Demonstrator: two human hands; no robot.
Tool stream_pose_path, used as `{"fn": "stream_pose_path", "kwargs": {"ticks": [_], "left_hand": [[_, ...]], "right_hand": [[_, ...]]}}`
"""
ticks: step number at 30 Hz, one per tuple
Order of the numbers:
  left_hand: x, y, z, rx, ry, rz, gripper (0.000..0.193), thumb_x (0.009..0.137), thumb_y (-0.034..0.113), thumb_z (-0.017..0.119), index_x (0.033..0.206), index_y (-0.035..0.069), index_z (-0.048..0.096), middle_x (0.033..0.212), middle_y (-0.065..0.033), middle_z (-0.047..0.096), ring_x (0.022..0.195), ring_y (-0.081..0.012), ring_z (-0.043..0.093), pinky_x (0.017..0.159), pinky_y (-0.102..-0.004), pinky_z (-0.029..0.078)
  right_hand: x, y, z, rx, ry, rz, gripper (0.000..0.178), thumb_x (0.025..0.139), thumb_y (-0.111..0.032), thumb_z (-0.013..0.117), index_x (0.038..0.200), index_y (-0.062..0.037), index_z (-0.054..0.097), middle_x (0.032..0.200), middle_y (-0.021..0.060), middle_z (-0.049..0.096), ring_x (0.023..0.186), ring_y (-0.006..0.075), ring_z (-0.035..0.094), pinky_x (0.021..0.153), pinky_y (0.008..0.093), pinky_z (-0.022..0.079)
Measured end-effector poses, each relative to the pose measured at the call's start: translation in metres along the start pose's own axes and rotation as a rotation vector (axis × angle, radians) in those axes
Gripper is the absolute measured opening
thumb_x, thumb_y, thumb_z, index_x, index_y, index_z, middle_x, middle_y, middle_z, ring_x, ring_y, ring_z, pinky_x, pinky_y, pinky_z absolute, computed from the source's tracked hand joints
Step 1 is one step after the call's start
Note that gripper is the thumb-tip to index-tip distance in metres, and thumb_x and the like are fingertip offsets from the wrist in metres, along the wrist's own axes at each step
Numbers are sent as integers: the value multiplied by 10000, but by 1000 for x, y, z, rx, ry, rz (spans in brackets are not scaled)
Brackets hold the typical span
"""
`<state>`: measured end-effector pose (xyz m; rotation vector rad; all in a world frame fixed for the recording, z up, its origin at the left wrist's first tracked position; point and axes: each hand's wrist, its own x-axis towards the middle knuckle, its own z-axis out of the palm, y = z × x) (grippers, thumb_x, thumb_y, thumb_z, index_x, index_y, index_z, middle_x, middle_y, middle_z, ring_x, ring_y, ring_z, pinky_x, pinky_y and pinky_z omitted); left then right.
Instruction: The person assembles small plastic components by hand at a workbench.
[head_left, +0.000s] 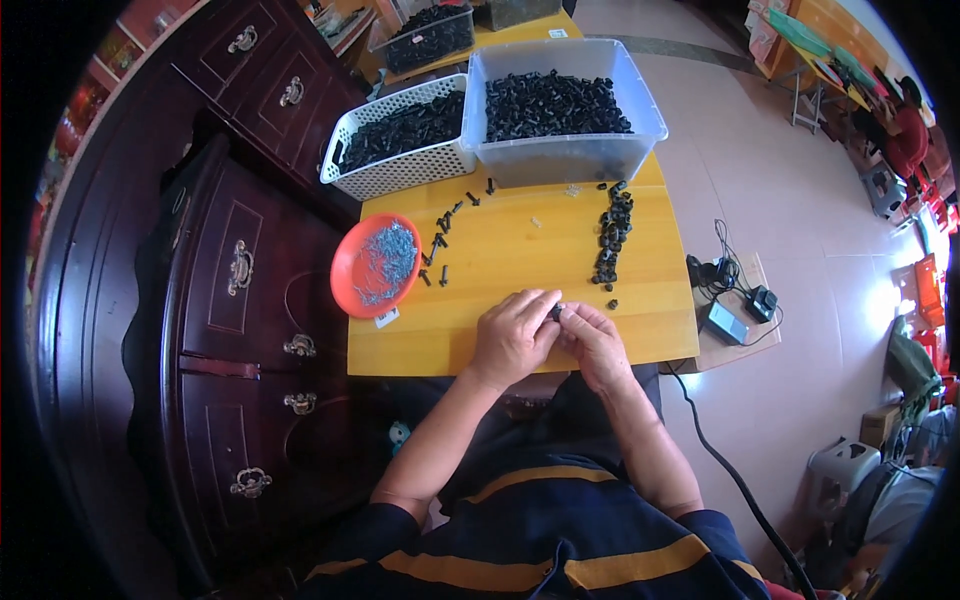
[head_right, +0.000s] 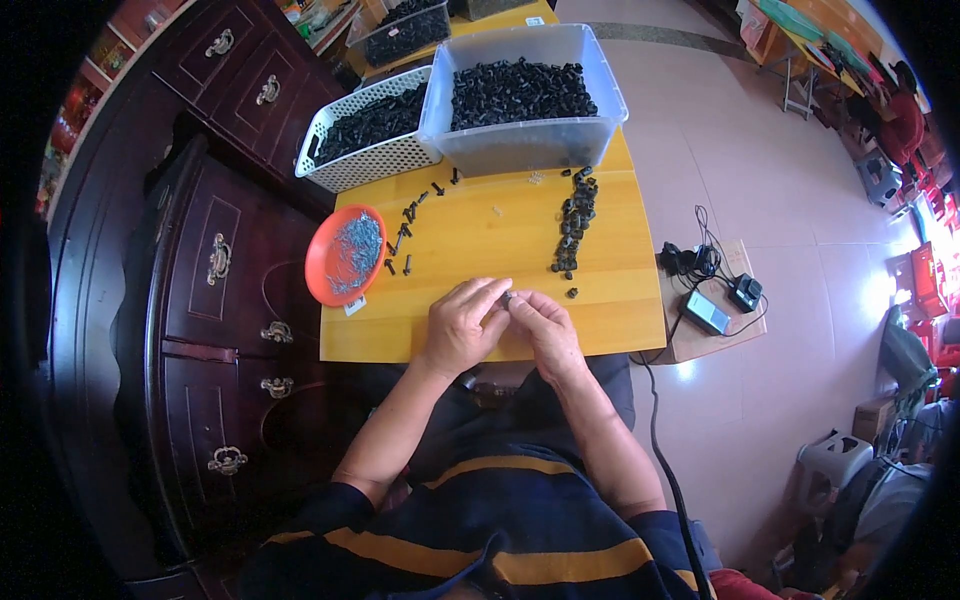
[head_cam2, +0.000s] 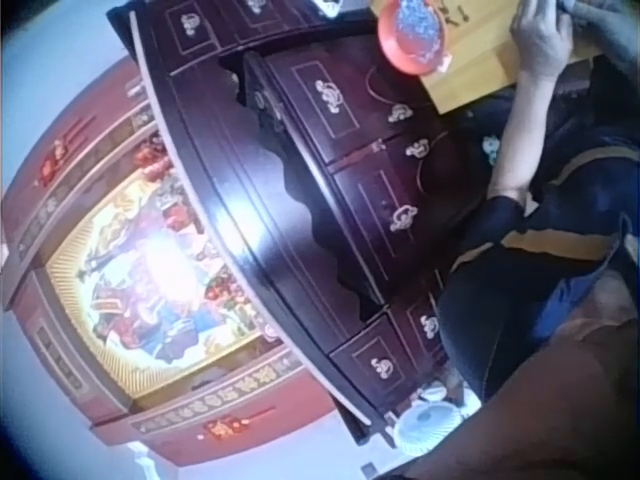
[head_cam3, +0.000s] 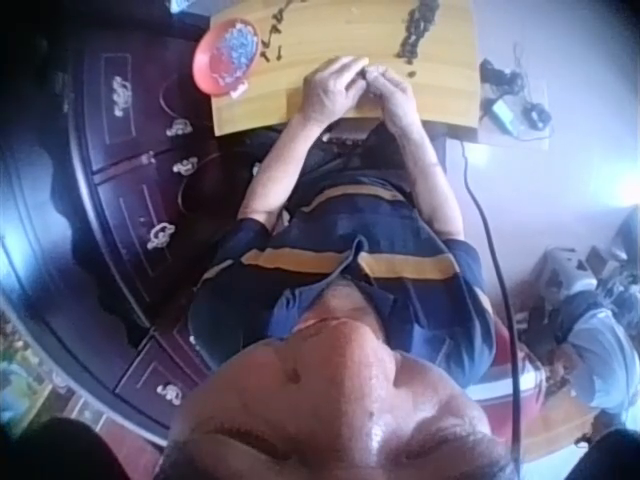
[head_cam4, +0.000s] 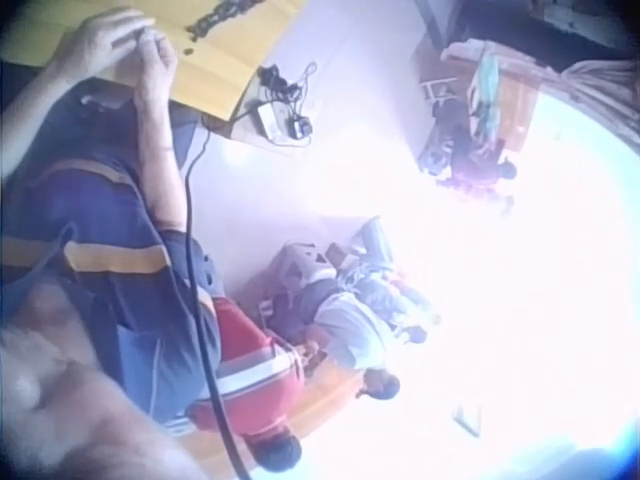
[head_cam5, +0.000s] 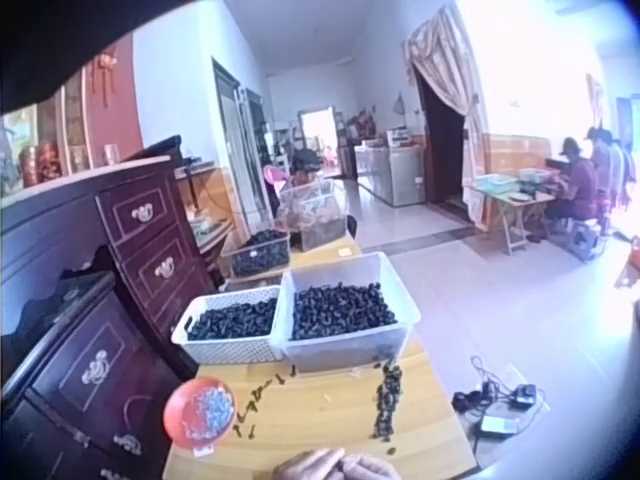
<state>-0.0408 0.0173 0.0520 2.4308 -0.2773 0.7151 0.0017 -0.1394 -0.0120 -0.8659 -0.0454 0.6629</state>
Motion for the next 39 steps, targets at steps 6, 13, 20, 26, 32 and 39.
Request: {"fn": "stream_pose_path", "kwargs": {"ticks": [6,13,20,26,32,39], "left_hand": [[2,-2,-4,28,-47,34,373,795,78,754,1162,33,703,1027,-107,724,927,-296,721,797,-401,592],[5,-1,0,40,-77,56,367,777,79,807,1128,25,713,1032,-121,732,923,-305,723,785,-395,593],[7,-4,0,-15,-53,29,302,798,111,805,1077,30,725,945,-115,732,875,-306,722,749,-398,582],[6,-5,-6,-82,-66,-13,303,818,76,818,1096,10,717,935,-130,729,816,-284,724,734,-360,585],[-12,-34,-17,-468,-255,-487,275,895,49,733,1162,6,681,758,-18,629,631,-78,571,598,-260,474],[22,-116,-64,-675,-428,-821,323,979,71,625,1298,22,612,812,18,632,647,-41,556,581,-215,455]], "right_hand": [[0,-3,1,45,-87,73,195,1068,-221,599,1077,-47,689,1003,25,694,932,124,649,910,337,544],[4,12,-18,20,-94,18,289,1096,-283,549,1087,-38,701,983,53,723,937,152,679,912,360,551],[-1,2,-8,236,-104,40,371,1110,-308,522,1140,23,687,1057,115,739,1011,212,713,984,374,550],[-1,6,-13,180,-132,32,434,1116,-329,502,1234,59,657,1147,156,724,1064,248,707,1006,403,546],[-16,-8,-14,80,-84,9,476,1124,-377,460,1293,36,625,1152,170,720,1030,241,700,970,374,549],[-28,-24,-17,13,-6,-4,430,1124,-359,457,1251,9,640,1129,169,733,1009,238,707,949,373,559]]}}
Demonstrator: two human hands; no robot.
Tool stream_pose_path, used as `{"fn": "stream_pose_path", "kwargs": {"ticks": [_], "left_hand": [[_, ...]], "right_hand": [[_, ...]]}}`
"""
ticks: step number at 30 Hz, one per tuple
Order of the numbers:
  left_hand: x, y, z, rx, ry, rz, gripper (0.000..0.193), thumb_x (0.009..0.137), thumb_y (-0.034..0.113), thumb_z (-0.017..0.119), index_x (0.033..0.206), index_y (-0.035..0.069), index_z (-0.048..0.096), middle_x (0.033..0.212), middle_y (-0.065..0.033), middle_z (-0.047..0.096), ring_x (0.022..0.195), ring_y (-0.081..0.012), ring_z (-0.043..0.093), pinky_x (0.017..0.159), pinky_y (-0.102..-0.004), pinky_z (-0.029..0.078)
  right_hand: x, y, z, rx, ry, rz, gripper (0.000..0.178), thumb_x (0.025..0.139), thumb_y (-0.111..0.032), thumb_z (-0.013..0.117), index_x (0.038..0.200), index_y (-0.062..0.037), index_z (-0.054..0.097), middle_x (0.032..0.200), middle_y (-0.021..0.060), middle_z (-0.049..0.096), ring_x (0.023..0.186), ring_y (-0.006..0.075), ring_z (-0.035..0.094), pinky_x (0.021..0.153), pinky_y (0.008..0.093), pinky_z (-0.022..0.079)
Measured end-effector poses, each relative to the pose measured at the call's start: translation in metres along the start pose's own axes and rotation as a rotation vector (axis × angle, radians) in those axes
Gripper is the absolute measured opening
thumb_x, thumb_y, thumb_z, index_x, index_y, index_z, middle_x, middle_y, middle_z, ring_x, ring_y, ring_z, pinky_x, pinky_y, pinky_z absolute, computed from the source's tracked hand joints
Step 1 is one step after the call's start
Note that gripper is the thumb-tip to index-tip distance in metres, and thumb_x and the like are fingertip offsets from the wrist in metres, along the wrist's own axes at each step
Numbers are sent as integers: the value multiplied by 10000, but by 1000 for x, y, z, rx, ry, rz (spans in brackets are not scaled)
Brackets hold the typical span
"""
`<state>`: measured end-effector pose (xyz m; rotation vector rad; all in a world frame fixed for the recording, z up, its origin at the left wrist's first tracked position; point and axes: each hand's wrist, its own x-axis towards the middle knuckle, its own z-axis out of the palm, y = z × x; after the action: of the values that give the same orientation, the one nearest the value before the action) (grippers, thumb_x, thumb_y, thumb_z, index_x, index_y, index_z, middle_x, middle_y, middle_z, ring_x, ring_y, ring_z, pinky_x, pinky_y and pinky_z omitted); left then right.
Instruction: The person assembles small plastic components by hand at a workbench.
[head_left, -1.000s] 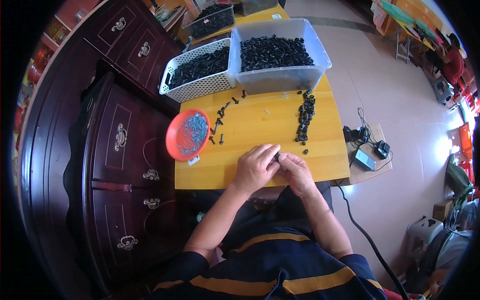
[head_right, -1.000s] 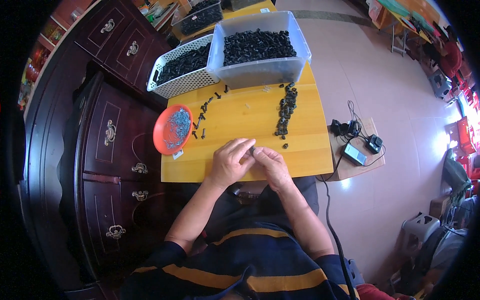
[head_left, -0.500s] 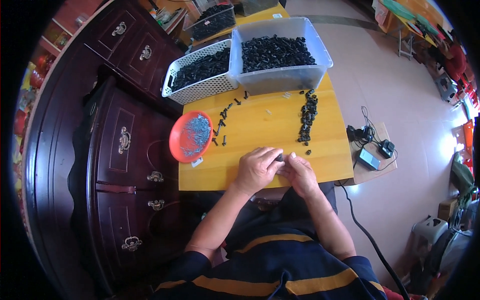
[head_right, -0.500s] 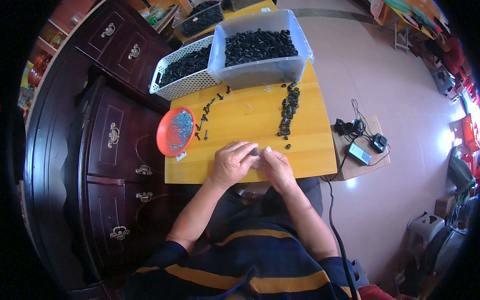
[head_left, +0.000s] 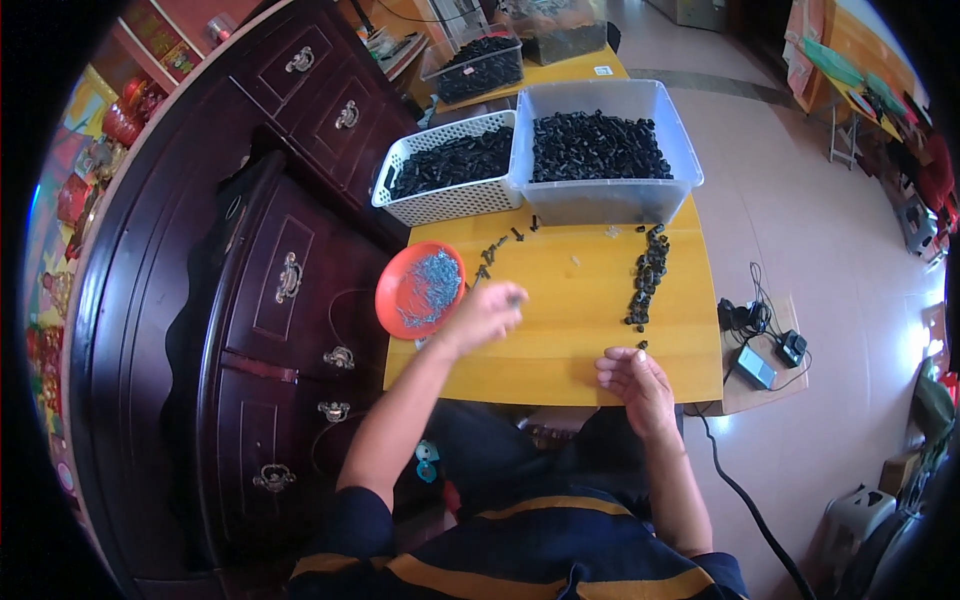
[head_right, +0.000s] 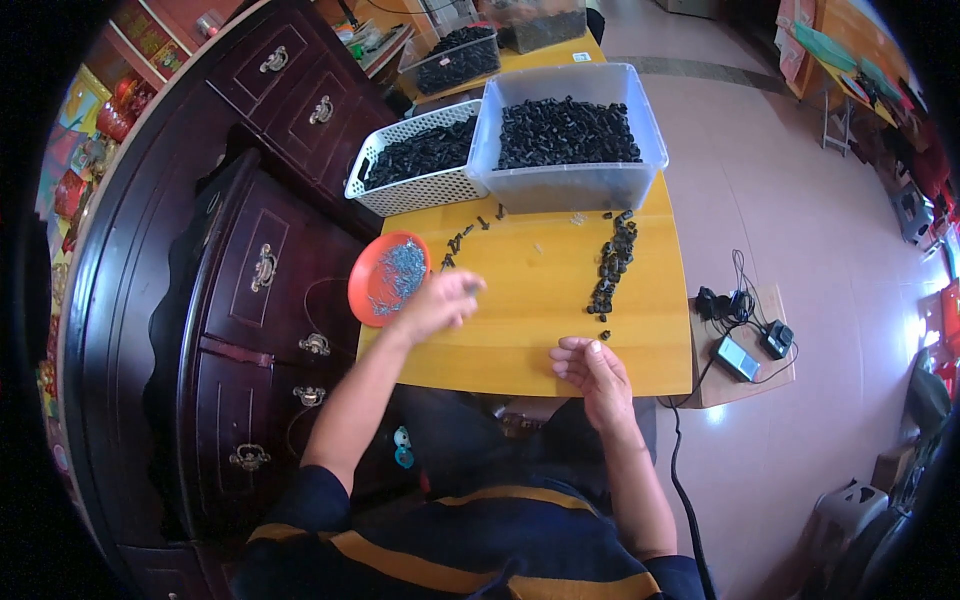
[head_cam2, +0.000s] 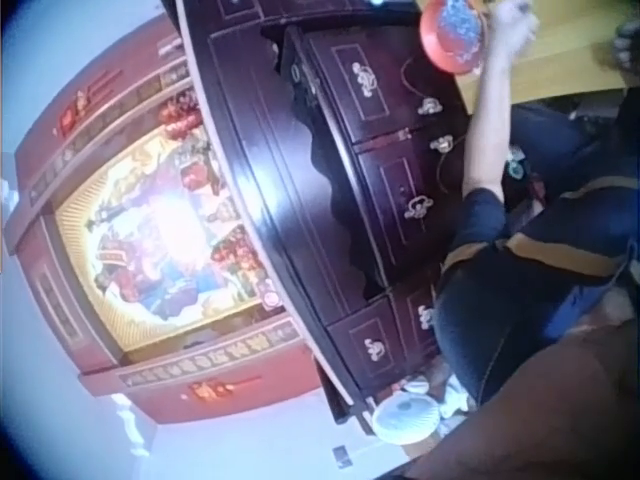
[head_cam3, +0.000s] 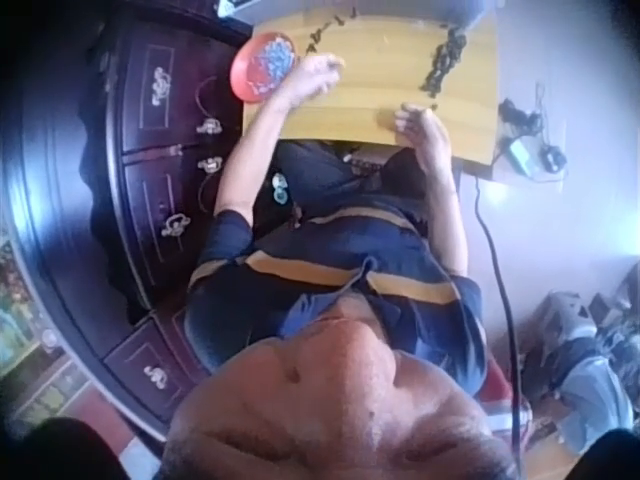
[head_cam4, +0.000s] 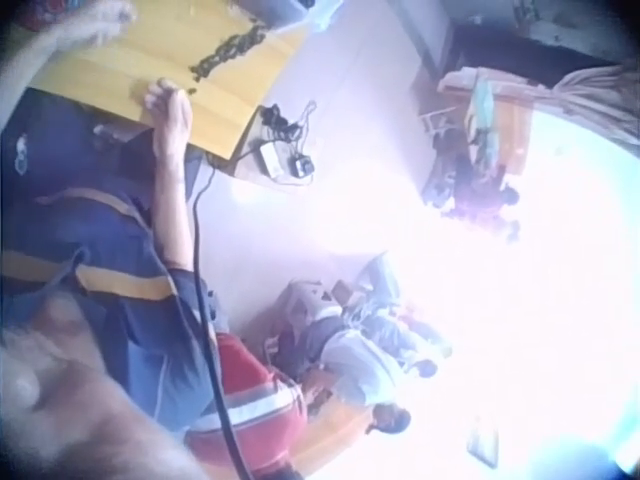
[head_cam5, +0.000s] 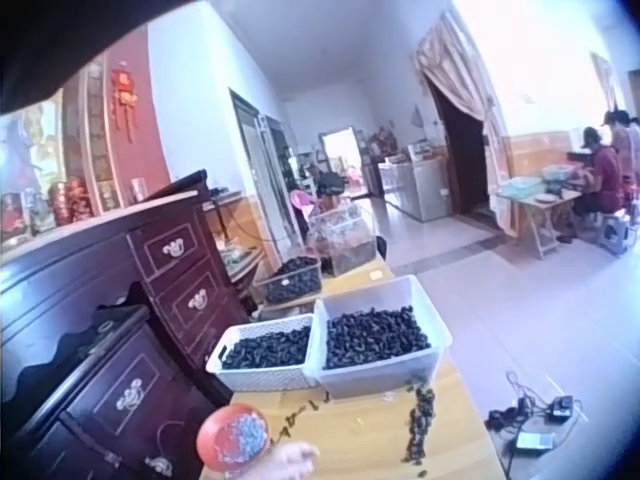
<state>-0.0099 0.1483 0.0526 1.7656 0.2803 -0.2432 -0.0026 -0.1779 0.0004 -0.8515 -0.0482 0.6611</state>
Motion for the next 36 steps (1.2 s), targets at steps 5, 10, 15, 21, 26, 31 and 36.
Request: {"fn": "stream_pose_path", "kwargs": {"ticks": [5,10,15,21,26,31,36], "left_hand": [[48,82,-57,-329,455,469,713,973,37,638,1587,-36,284,1362,-179,613,1106,-192,661,878,-292,546],[55,51,-35,-271,290,356,484,976,35,621,1441,-39,506,1247,-125,676,918,-143,686,770,-264,553],[43,-32,33,42,230,193,326,967,76,672,1290,31,654,1064,-54,727,803,-126,683,733,-272,558],[42,-24,96,487,337,515,350,868,52,755,1215,60,704,981,-79,697,719,-148,667,685,-286,559],[67,-1,110,746,594,625,411,908,110,726,1312,103,648,1143,-95,649,933,-282,694,820,-417,580],[95,-10,88,883,572,572,390,924,121,698,1310,118,648,1117,-81,627,968,-307,680,824,-449,577],[101,-14,84,862,509,591,229,944,153,696,1169,123,723,1052,-59,654,942,-285,691,806,-418,582]], "right_hand": [[1,-2,-6,-49,17,-83,412,1125,-346,459,1240,4,642,1108,148,735,997,233,703,938,374,555],[-1,-6,-10,-115,100,-144,357,1118,-306,493,1220,-5,657,1085,115,737,962,191,696,918,333,549],[8,-25,-13,-310,158,-314,211,1070,-163,602,1173,3,682,1051,73,740,923,125,668,884,260,516],[29,-45,-23,-957,410,-594,81,954,-35,691,1024,-8,724,883,87,715,719,158,652,683,294,528],[45,-50,-29,-1313,398,-652,115,883,-29,711,992,-52,742,863,123,672,791,294,677,717,375,541],[52,-48,-30,-1415,351,-658,129,864,-66,729,986,-86,762,880,108,681,860,310,692,767,400,556],[51,-46,-28,-1483,351,-652,135,859,-88,744,986,-118,778,925,92,687,900,301,695,776,399,560]]}}
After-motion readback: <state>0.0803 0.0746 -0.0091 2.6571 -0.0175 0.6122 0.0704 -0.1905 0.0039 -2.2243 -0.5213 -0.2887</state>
